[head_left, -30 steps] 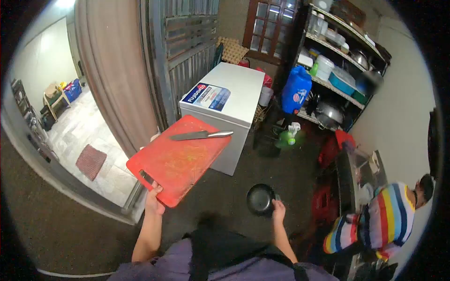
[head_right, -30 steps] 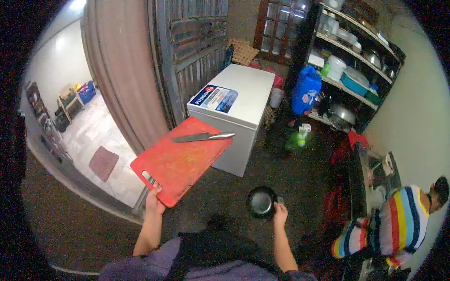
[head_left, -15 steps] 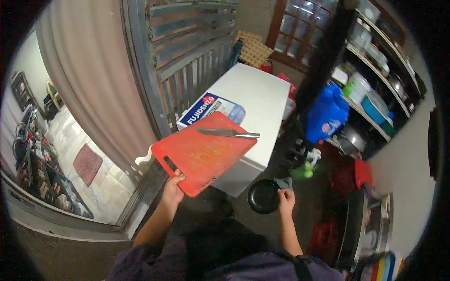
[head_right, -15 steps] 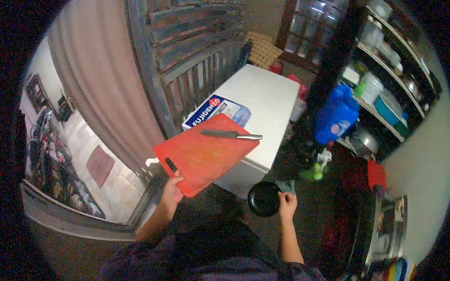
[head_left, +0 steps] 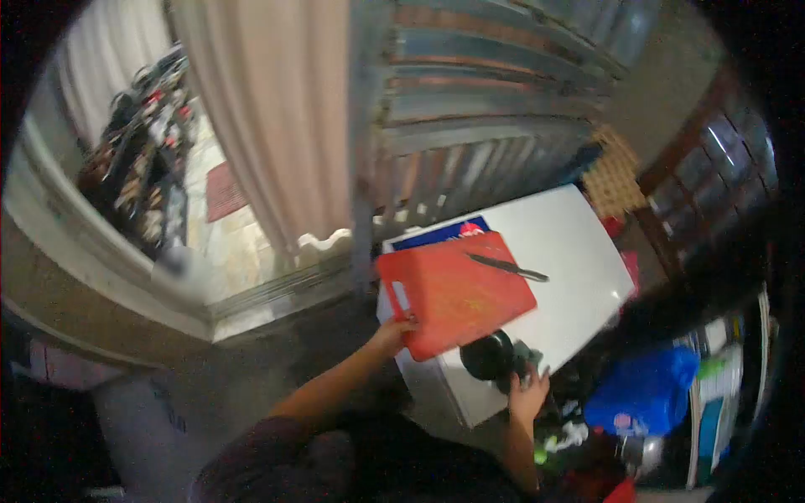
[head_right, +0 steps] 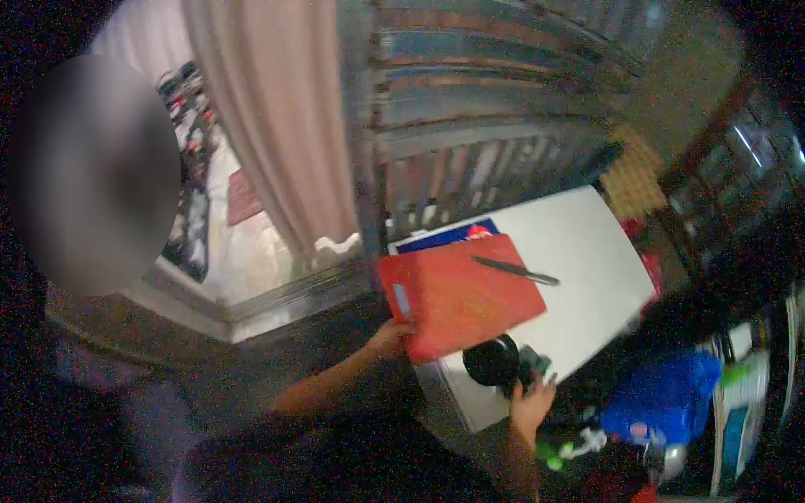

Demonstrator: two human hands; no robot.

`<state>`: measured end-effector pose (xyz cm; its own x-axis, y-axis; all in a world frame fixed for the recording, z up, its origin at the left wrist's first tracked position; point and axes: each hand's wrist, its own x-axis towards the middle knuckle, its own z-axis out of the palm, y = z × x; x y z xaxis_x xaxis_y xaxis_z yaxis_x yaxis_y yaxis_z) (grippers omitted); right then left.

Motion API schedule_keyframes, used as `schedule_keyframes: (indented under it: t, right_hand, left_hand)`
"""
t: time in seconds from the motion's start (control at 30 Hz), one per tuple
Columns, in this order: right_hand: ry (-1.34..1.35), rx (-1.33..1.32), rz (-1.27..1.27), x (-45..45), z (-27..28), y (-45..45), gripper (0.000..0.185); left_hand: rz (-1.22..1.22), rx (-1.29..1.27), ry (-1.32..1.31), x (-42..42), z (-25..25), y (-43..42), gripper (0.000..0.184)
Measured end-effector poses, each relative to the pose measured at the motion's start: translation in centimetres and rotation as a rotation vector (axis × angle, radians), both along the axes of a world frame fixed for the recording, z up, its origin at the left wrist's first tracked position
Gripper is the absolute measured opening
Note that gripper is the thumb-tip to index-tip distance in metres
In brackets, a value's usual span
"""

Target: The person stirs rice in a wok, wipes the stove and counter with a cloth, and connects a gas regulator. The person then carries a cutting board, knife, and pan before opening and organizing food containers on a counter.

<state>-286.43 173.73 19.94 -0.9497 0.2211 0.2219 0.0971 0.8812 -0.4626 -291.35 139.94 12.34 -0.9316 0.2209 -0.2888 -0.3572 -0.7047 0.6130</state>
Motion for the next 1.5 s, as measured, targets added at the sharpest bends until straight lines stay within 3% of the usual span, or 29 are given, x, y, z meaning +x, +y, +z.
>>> schedule_keyframes:
  t: [0.1, 0.17, 0.23, 0.37, 0.43, 0.47, 0.57, 0.6, 0.63, 0.67, 0.7, 0.73, 0.77, 0.8, 0.83, 0.87, 0.9, 0.93, 1.0, 1.1, 1.13, 1.27, 1.37, 1.43, 1.5]
  right_hand:
    - [0.183, 0.066, 0.370, 0.0, 0.9, -1.9, 0.033]
    - [0.246, -0.136, 0.600, -0.1, 0.9, -5.6, 0.028]
    - [0.095, -0.064, 0.838, -0.4, 0.8, -9.5, 0.029]
    - [-0.120, 0.035, 1.245, -0.5, -1.1, -17.7, 0.032]
    - [-0.160, 0.052, 1.401, 0.1, -2.7, -22.9, 0.032]
    - [-0.181, 0.063, 1.469, 0.8, -3.5, -26.0, 0.031]
    - [-0.239, 0.093, 1.629, 5.1, -6.3, -33.6, 0.031]
    - [-0.259, 0.107, 1.667, 6.9, -7.3, -35.8, 0.031]
    - [-0.279, 0.117, 1.701, 8.7, -8.2, -37.8, 0.031]
    - [-0.300, 0.125, 1.733, 10.7, -9.1, -39.7, 0.031]
    - [-0.320, 0.131, 1.763, 12.6, -9.9, -41.5, 0.031]
    - [-0.350, 0.140, 1.794, 15.0, -10.4, -43.3, 0.030]
    - [-0.381, 0.146, 1.824, 17.1, -11.1, -45.0, 0.030]
    - [-0.410, 0.155, 1.855, 19.1, -11.8, -46.5, 0.030]
    - [-0.436, 0.162, 1.887, 21.1, -12.5, -47.8, 0.030]
    - [-0.463, 0.178, 1.914, 23.0, -13.4, -49.1, 0.030]
    - [-0.490, 0.191, 1.934, 24.7, -14.1, -50.2, 0.030]
    - [-0.511, 0.205, 1.952, 26.4, -14.8, -51.2, 0.030]
    - [-0.555, 0.231, 1.972, 29.1, -16.5, -53.4, 0.030]
    - [-0.611, 0.303, 1.970, 31.6, -18.9, -56.1, 0.029]
    - [-0.628, 0.331, 1.963, 32.1, -19.7, -56.9, 0.029]
    - [-0.679, 0.453, 1.926, 32.9, -22.5, -60.2, 0.029]
    - [-0.694, 0.553, 1.885, 32.8, -24.3, -63.6, 0.029]
    - [-0.715, 0.612, 1.851, 33.0, -25.7, -66.2, 0.029]
    - [-0.732, 0.685, 1.807, 33.6, -27.1, -69.0, 0.029]
  left_hand:
    - [0.010, -0.212, -0.002, -1.3, -5.4, 0.4, 0.045]
    - [-0.033, -0.300, -0.019, -2.6, -9.3, 0.6, 0.051]
    - [-0.056, -0.374, -0.085, -0.8, -4.2, -0.5, 0.067]
    - [0.035, -0.516, 0.100, 4.9, -0.4, -4.7, 0.085]
    - [0.050, -0.489, 0.022, 8.8, -0.3, -7.7, 0.086]
    - [0.046, -0.536, 0.000, 12.0, -0.3, -10.0, 0.077]
    - [0.222, -0.412, 0.021, 25.9, -6.8, -17.3, 0.066]
    - [0.311, -0.593, -0.238, 31.3, -9.6, -19.6, 0.055]
    - [0.460, -0.653, -0.366, 39.0, -9.4, -20.9, 0.049]
    - [0.531, -0.694, -0.677, 45.9, -10.9, -22.0, 0.045]
    - [0.578, -0.979, -0.835, 53.8, -14.0, -22.4, 0.046]
    - [0.525, -0.965, -1.091, 61.9, -11.9, -22.3, 0.047]
    - [0.530, -1.062, -1.325, 70.5, -15.9, -21.3, 0.045]
    - [0.477, -1.177, -1.576, 77.5, -15.4, -19.3, 0.040]
    - [0.212, -1.110, -1.662, 86.0, -18.3, -17.7, 0.034]
    - [0.432, -0.862, -1.905, 90.1, -14.1, -15.2, 0.031]
    - [0.427, -1.008, -1.893, 96.1, -14.5, -11.8, 0.029]
    - [0.081, -1.155, -1.918, 101.9, -17.0, -9.0, 0.029]
    - [-0.141, -1.122, -1.851, 108.5, -17.1, -5.0, 0.027]
    - [-0.435, -1.184, -1.626, 113.8, -18.5, -1.5, 0.025]
    - [-0.546, -1.104, -1.493, 113.2, -16.6, -1.2, 0.025]
    - [-0.428, -1.029, -1.308, 109.0, -13.2, -4.0, 0.030]
    - [0.308, -0.484, -1.643, 107.6, -15.7, -7.3, 0.033]
    - [0.195, -1.076, -1.330, 108.4, -16.4, -10.2, 0.033]
    - [0.374, -0.964, -1.413, 109.2, -16.8, -15.0, 0.033]
